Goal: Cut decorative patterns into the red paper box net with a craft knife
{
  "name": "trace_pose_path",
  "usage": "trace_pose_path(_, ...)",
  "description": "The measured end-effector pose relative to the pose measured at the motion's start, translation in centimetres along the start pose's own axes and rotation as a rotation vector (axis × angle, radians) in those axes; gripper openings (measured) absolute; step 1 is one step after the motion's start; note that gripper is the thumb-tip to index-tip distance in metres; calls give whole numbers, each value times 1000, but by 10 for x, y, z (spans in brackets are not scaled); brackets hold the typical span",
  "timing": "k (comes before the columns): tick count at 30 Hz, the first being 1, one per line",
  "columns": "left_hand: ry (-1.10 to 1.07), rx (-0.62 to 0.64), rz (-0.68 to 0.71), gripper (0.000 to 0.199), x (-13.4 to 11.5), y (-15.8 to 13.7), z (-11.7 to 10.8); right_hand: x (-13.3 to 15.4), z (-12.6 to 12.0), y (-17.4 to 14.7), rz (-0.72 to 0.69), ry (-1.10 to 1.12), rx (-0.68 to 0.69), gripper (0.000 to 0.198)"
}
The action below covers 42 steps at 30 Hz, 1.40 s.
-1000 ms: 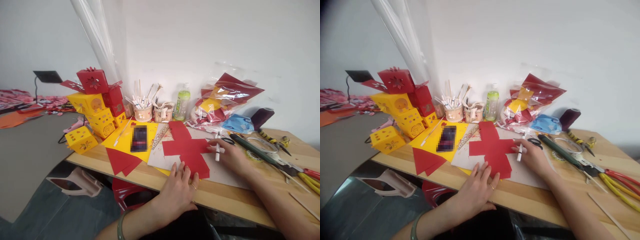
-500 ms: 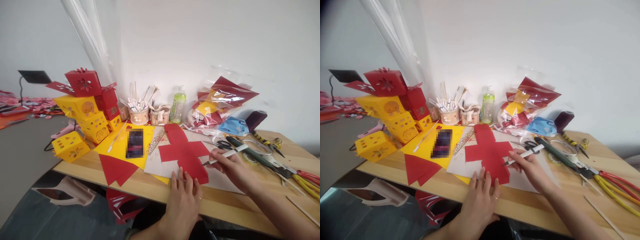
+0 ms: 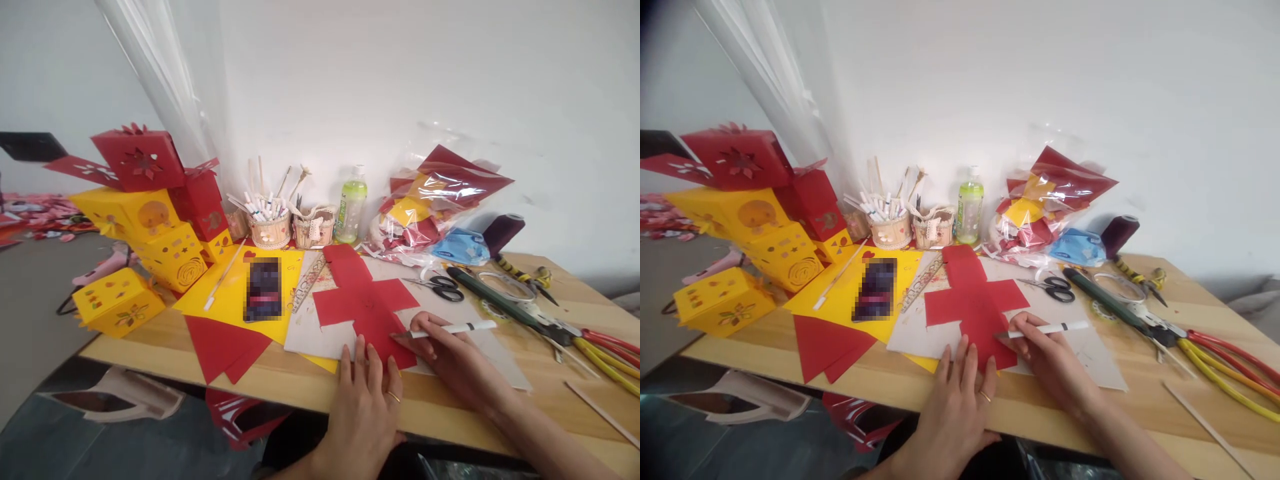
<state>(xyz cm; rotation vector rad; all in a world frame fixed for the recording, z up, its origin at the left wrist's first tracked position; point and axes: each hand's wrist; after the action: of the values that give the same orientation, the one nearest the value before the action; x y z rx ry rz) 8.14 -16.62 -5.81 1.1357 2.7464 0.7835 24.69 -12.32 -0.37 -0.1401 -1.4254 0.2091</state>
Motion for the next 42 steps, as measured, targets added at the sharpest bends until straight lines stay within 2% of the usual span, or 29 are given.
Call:
trace_pose_path(5, -7, -5, 20, 95, 1, -1, -1, 6, -6, 8, -114, 35, -114, 25)
trace_pose_path(9, -19, 22, 21, 93, 1, -1, 0, 9, -4, 7, -153, -3, -124, 27)
trace_pose_path(14, -30, 72, 21, 88, 0, -2, 0, 5, 9, 5, -88, -85, -83, 42)
trace_pose_path(21, -43, 18, 19, 89, 1, -1, 0, 0, 14, 18, -57, -276, -170, 41)
trace_pose_path(25, -47, -40, -6, 90, 0, 0, 1, 3, 16, 19, -89, -420, -149, 43)
trace_pose_path(30, -51, -3, 20, 90, 2, -1, 1, 2, 16, 19, -148, -514, -145, 39)
trace_pose_path(42, -50, 30, 23, 90, 1, -3, 2, -8, 15, 16, -200, -500, -47, 36)
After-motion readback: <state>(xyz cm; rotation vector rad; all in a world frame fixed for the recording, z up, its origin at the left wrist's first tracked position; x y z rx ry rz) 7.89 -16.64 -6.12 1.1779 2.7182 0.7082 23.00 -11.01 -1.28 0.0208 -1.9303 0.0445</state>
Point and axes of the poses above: each hand's wrist, its own y-axis towards the middle knuckle, its own z-axis out of the palm, x = y × z, and after that the axes turned 7 degrees about z, right-handed
